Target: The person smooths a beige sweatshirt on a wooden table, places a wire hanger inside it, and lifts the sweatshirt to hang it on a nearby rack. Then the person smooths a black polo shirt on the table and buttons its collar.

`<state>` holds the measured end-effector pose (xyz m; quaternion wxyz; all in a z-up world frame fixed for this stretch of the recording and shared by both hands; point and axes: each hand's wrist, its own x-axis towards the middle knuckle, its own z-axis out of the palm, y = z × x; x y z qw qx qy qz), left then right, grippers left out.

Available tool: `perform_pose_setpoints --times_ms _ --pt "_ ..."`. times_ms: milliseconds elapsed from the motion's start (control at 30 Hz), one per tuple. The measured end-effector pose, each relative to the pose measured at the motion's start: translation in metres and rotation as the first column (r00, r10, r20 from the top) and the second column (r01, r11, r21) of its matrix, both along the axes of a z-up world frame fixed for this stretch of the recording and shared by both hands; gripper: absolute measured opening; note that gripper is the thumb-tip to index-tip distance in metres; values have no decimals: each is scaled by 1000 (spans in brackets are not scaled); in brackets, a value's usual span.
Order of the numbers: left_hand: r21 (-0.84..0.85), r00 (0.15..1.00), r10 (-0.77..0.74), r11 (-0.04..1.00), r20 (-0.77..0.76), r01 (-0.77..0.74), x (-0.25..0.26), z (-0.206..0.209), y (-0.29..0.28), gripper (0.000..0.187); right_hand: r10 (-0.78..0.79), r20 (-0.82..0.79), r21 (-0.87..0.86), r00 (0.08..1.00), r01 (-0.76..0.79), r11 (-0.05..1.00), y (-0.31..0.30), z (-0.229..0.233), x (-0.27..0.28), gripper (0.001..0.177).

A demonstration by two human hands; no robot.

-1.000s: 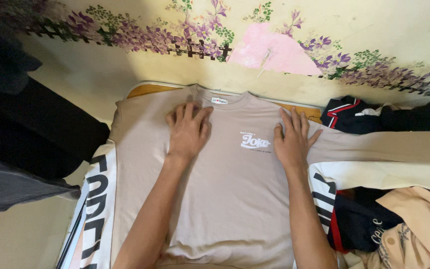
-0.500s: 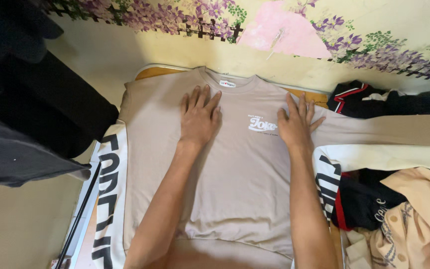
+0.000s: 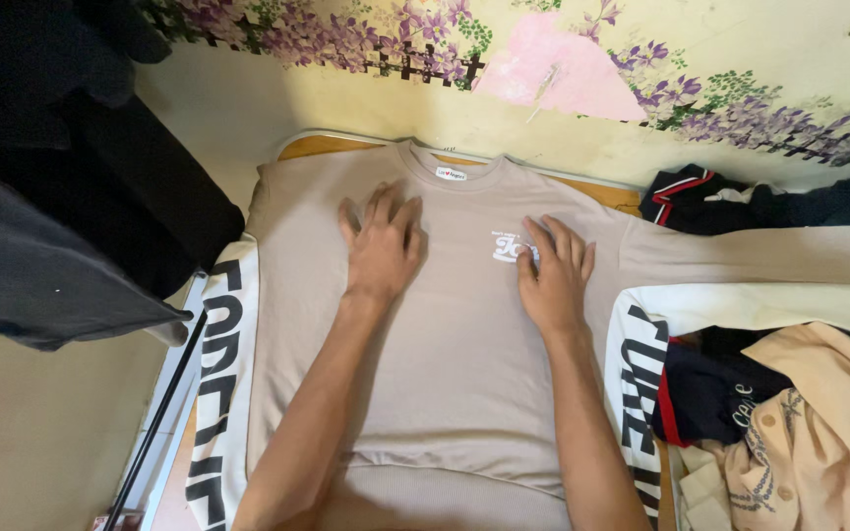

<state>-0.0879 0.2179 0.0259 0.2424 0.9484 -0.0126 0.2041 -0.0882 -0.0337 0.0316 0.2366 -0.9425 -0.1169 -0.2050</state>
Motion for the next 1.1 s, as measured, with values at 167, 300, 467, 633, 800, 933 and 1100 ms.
perform_pose_setpoints --times_ms 167,300,467,633,800,933,1100 --pt "69 996 -80 995 27 78 -9 0 25 45 35 2 -30 999 -35 999 -10 2 -3 46" --pt "114 999 -34 993 -39 38 -15 6 39 50 23 2 -37 1000 -22 999 -9 1 -1 47" --pt "119 999 -24 993 -21 27 -17 7 47 50 23 -10 -34 1000 -24 999 -8 2 -3 48" --pt "120 1000 -22 993 2 22 -22 5 49 50 13 -22 -41 1000 -13 999 -8 3 -6 48" --pt "118 1000 -18 993 15 16 -29 3 48 50 5 -26 -48 1000 -7 999 -9 2 -11 48" --pt "118 1000 -14 993 5 14 -37 1 49 50 1 -42 -56 999 -3 998 -10 0 -17 49" --pt "113 1000 -1 994 1 1 -40 2 45 51 -35 -79 -86 996 29 996 -7 -2 -19 50"
